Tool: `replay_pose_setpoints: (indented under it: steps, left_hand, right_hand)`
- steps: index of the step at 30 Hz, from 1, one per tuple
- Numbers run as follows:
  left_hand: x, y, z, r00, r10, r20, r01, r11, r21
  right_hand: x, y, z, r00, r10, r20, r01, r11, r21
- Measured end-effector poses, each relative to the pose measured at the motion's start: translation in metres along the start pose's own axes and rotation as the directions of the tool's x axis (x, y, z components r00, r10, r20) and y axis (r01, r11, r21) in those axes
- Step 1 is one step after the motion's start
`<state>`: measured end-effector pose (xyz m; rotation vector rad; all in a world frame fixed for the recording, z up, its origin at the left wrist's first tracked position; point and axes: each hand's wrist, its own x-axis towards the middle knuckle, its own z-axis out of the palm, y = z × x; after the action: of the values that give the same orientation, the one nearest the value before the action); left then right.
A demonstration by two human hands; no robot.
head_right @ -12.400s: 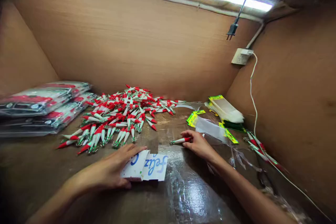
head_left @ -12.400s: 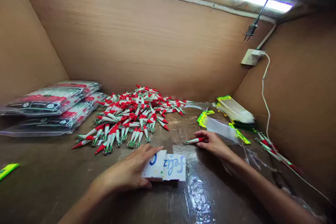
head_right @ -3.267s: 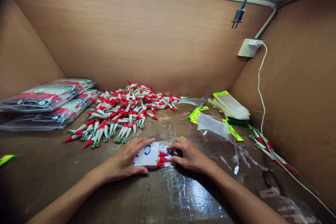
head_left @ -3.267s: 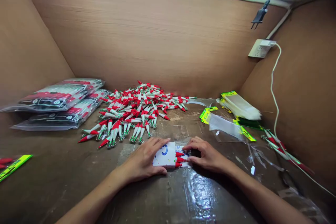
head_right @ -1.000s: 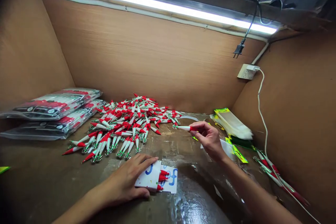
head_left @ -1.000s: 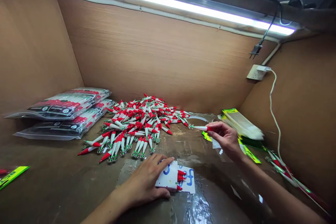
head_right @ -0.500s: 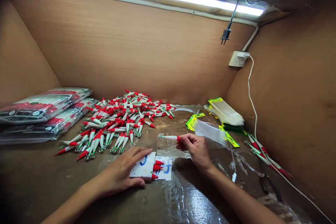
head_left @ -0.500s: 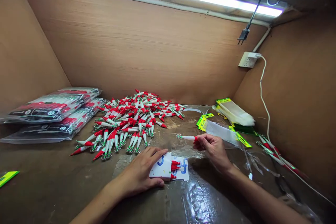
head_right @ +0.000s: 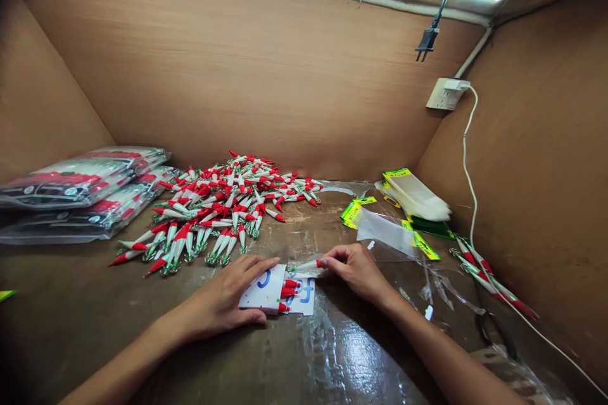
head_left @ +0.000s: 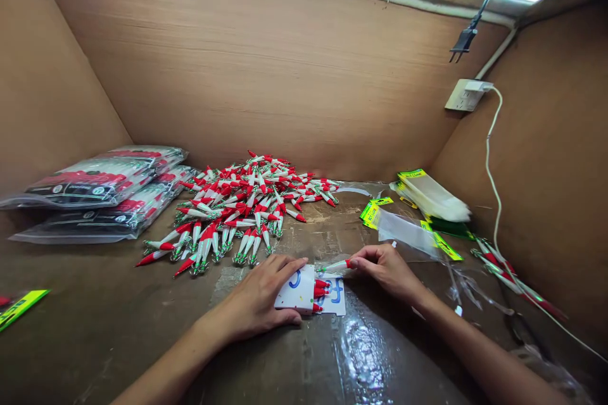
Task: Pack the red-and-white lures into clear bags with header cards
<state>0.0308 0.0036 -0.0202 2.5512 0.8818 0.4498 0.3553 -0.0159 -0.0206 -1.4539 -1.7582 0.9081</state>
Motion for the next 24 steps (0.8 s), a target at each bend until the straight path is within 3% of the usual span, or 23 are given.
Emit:
replay_pose_setpoints:
  steps: [3,6,9,12,15,17,20,24]
  left_hand:
    - [0.0,0.001,0.0,1.0,0.008,-0.007,-0.008,1.0,0.007]
    - [0.001,0.003,-0.001,1.0,0.007,-0.012,-0.007,1.0,0.007]
    - [0.002,0.005,-0.002,1.0,-0.003,-0.004,0.003,1.0,0.004]
    - [0.001,0.006,-0.002,1.0,-0.012,-0.003,0.012,1.0,0.005]
    - [-0.001,0.005,0.0,1.0,-0.018,-0.01,0.018,1.0,0.01]
    - [-0.003,0.004,0.001,1.0,-0.021,-0.019,0.021,1.0,0.01]
    - [-0.004,0.002,0.002,0.999,-0.024,-0.028,0.024,1.0,0.0]
    - [-0.004,-0.001,0.002,0.999,-0.033,-0.019,0.033,0.999,-0.014]
  right_hand:
    - [-0.002,-0.004,0.019,0.991,-0.132,-0.001,0.131,0.986,-0.1]
    - [-0.003,-0.007,0.039,0.951,-0.306,0.051,0.309,0.917,-0.252]
    - [-0.004,-0.01,0.051,0.918,-0.38,0.115,0.396,0.849,-0.349]
    - [-0.004,-0.014,0.051,0.889,-0.416,0.192,0.458,0.801,-0.385]
    - [0.013,-0.019,0.037,0.846,-0.448,0.29,0.527,0.79,-0.313]
    - [0.042,-0.022,0.02,0.875,-0.431,0.219,0.48,0.827,-0.291]
    - [0.109,-0.025,-0.012,0.967,-0.252,-0.039,0.2,0.845,-0.495]
    - [0.202,-0.029,-0.048,0.979,-0.113,-0.168,-0.01,0.8,-0.6]
